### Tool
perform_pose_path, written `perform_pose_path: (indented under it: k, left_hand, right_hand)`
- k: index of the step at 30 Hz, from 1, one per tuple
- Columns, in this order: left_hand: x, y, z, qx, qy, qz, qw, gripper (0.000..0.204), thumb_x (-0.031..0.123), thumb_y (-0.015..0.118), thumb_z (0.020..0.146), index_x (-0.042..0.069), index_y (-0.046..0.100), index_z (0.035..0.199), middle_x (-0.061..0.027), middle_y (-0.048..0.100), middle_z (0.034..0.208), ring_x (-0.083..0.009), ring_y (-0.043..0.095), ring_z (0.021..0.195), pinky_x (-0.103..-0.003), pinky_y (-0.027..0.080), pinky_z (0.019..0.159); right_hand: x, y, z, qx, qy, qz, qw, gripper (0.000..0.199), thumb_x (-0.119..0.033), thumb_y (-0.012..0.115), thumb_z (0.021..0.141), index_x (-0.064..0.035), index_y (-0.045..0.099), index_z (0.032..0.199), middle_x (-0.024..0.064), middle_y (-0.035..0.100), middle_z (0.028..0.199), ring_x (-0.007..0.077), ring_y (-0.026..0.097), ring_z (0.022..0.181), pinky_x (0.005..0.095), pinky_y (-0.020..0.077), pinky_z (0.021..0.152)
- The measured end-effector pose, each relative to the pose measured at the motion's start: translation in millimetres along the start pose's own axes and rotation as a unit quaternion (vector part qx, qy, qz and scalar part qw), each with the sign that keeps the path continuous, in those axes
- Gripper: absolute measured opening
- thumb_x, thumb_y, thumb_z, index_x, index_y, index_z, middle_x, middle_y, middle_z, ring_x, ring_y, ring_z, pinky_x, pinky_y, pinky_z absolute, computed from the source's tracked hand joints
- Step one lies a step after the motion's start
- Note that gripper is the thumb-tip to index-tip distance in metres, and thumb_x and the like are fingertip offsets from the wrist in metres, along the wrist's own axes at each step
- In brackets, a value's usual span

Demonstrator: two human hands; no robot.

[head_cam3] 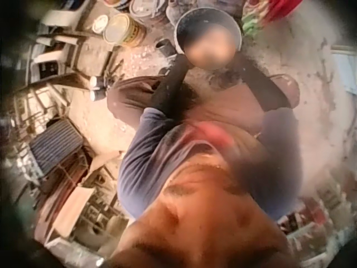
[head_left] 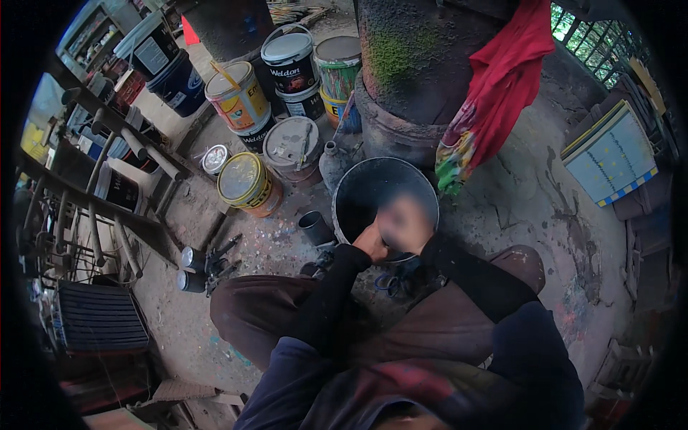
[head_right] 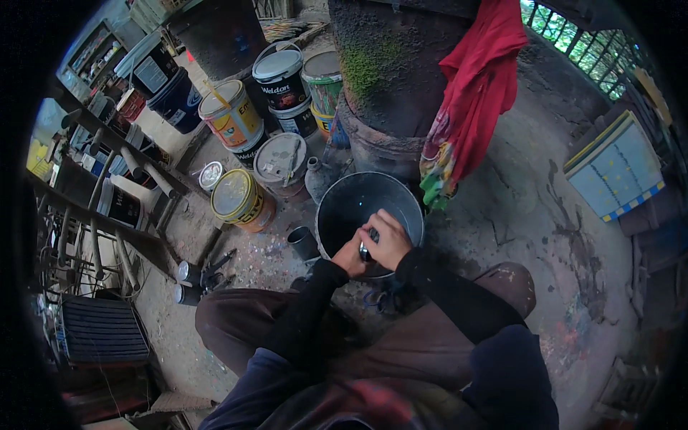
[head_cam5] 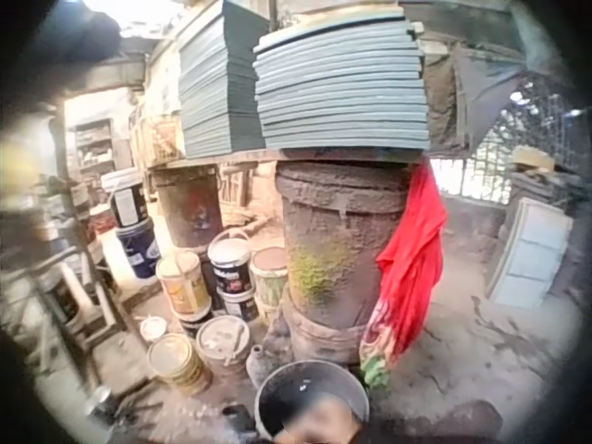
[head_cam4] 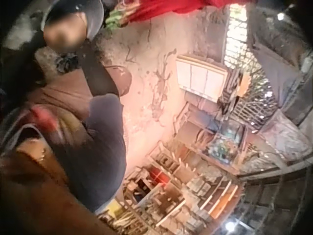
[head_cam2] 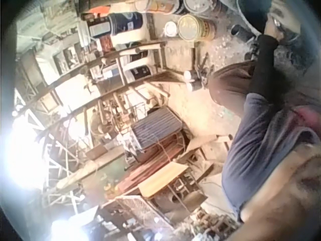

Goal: The person sits on the floor and uses a wire brush to scrub the inside of a metal paint can. They then pour a white liquid from a larger paint bucket into a measuring cup and transfer it into the metal can. Finally, they place a lid on the metal can.

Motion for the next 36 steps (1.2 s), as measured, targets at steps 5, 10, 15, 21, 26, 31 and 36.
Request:
perform_pose_path:
  k: [5, 10, 15, 21, 26, 31, 36]
  left_hand:
    - [15, 2, 2, 0.018, 0.017, 0.035, 0.999, 0.070, 0.008, 0.069, 0.066, -0.003, 0.033, 0.125, -0.0309, 0.056, 0.106, -0.0466, 0.054, 0.104, -0.045, 0.046, 0.087]
    - [-2, 3, -4, 0.039, 0.050, 0.016, 0.998, 0.072, 0.008, 0.069, 0.066, -0.002, 0.032, 0.127, -0.0296, 0.054, 0.111, -0.0453, 0.053, 0.107, -0.044, 0.045, 0.089]
    - [14, 3, -1, 0.029, 0.073, 0.055, 0.995, 0.074, 0.007, 0.069, 0.066, -0.001, 0.032, 0.129, -0.0283, 0.051, 0.117, -0.0428, 0.052, 0.112, -0.043, 0.044, 0.093]
    - [-2, 6, 4, 0.072, 0.103, 0.050, 0.991, 0.084, 0.006, 0.069, 0.065, -0.001, 0.024, 0.136, -0.0282, 0.045, 0.126, -0.0418, 0.049, 0.116, -0.042, 0.042, 0.096]
    - [3, 5, 0, 0.087, 0.072, 0.119, 0.986, 0.084, 0.007, 0.069, 0.066, -0.002, 0.024, 0.137, -0.0261, 0.043, 0.129, -0.0433, 0.048, 0.116, -0.042, 0.042, 0.097]
    - [2, 10, -2, 0.100, 0.074, 0.110, 0.986, 0.075, 0.009, 0.070, 0.065, 0.000, 0.035, 0.130, -0.0238, 0.046, 0.126, -0.0413, 0.048, 0.116, -0.041, 0.042, 0.096]
    - [-12, 9, -4, 0.115, 0.080, 0.104, 0.985, 0.077, 0.003, 0.067, 0.064, -0.001, 0.031, 0.131, -0.0264, 0.046, 0.122, -0.0445, 0.048, 0.114, -0.043, 0.044, 0.093]
  right_hand:
    - [26, -2, 2, -0.006, 0.044, 0.025, 0.999, 0.014, -0.011, 0.066, 0.077, -0.0015, 0.057, 0.082, 0.0145, 0.051, 0.082, 0.0343, 0.055, 0.083, 0.0400, 0.0442, 0.072]
    - [-11, 5, -11, 0.035, -0.045, -0.060, 0.997, 0.015, -0.014, 0.066, 0.078, -0.0025, 0.057, 0.081, 0.0161, 0.057, 0.083, 0.0360, 0.058, 0.082, 0.0413, 0.0457, 0.072]
    - [34, 6, 2, -0.002, 0.153, 0.069, 0.986, 0.017, -0.014, 0.066, 0.078, -0.0030, 0.055, 0.083, 0.0154, 0.049, 0.086, 0.0370, 0.054, 0.083, 0.0429, 0.0443, 0.069]
    - [0, 3, -7, 0.057, 0.051, 0.015, 0.997, 0.016, -0.014, 0.066, 0.079, -0.0018, 0.056, 0.084, 0.0167, 0.053, 0.083, 0.0382, 0.056, 0.081, 0.0416, 0.0448, 0.070]
    - [9, 6, -6, 0.076, 0.079, 0.041, 0.993, 0.015, -0.012, 0.066, 0.079, -0.0010, 0.056, 0.084, 0.0165, 0.053, 0.084, 0.0373, 0.055, 0.082, 0.0410, 0.0452, 0.070]
    - [10, 2, -2, 0.068, 0.076, 0.021, 0.995, 0.013, -0.010, 0.065, 0.080, -0.0011, 0.057, 0.084, 0.0154, 0.056, 0.084, 0.0333, 0.058, 0.083, 0.0373, 0.0451, 0.072]
    - [-16, 3, -15, 0.056, 0.032, -0.004, 0.998, 0.015, -0.012, 0.066, 0.079, -0.0016, 0.057, 0.084, 0.0149, 0.055, 0.083, 0.0343, 0.057, 0.083, 0.0389, 0.0448, 0.072]
Point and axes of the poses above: each hand's wrist, its own z-axis towards the middle knuckle, its own y-axis out of the palm, x = y × z, the point moved 3 cm from there along z, towards the middle knuckle
